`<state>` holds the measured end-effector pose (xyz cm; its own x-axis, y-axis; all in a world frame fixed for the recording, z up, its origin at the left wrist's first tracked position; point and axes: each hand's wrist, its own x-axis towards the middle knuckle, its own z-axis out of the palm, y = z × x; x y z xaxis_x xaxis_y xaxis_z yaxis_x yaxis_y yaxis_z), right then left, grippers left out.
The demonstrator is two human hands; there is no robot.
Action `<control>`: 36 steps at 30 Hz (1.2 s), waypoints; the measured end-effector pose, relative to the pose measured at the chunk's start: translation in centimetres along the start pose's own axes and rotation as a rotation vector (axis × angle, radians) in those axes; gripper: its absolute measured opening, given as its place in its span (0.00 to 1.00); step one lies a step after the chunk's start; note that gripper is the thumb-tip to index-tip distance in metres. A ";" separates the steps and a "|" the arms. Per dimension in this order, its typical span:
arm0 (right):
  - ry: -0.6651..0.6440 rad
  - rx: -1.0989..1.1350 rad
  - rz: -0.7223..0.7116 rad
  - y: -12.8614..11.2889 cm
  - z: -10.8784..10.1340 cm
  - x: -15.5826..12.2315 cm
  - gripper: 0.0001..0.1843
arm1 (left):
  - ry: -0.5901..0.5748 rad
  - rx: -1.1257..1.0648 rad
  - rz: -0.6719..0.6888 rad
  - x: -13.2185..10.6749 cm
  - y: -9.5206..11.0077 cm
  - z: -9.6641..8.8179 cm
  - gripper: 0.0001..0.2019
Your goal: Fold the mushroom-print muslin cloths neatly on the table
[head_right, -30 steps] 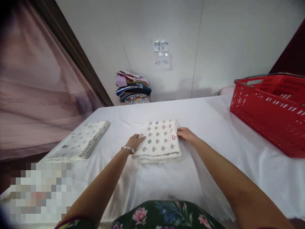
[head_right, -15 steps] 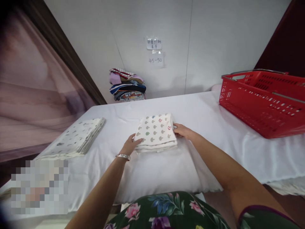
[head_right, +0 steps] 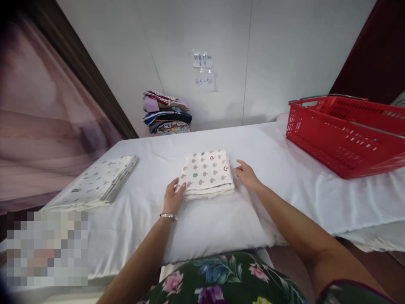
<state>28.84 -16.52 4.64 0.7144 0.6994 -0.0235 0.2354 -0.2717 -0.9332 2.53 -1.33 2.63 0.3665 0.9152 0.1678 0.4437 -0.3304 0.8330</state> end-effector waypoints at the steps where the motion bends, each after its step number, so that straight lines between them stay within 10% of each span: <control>1: 0.045 -0.060 -0.114 -0.2 -0.3 -0.7 0.28 | 0.014 0.031 0.069 -0.3 0.0 -0.1 0.24; 8: -0.208 -0.435 -0.606 -0.7 -0.4 -4.2 0.15 | -0.081 0.209 0.439 -0.7 -0.1 -0.5 0.15; 36: -0.210 -0.609 -0.709 0.0 0.0 -5.3 0.08 | -0.063 -0.097 0.501 -0.1 -0.7 -0.2 0.07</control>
<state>25.06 -20.19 4.79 0.1555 0.9214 0.3562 0.9123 0.0043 -0.4095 1.96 -1.14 2.13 0.5646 0.6330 0.5296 0.1241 -0.6995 0.7038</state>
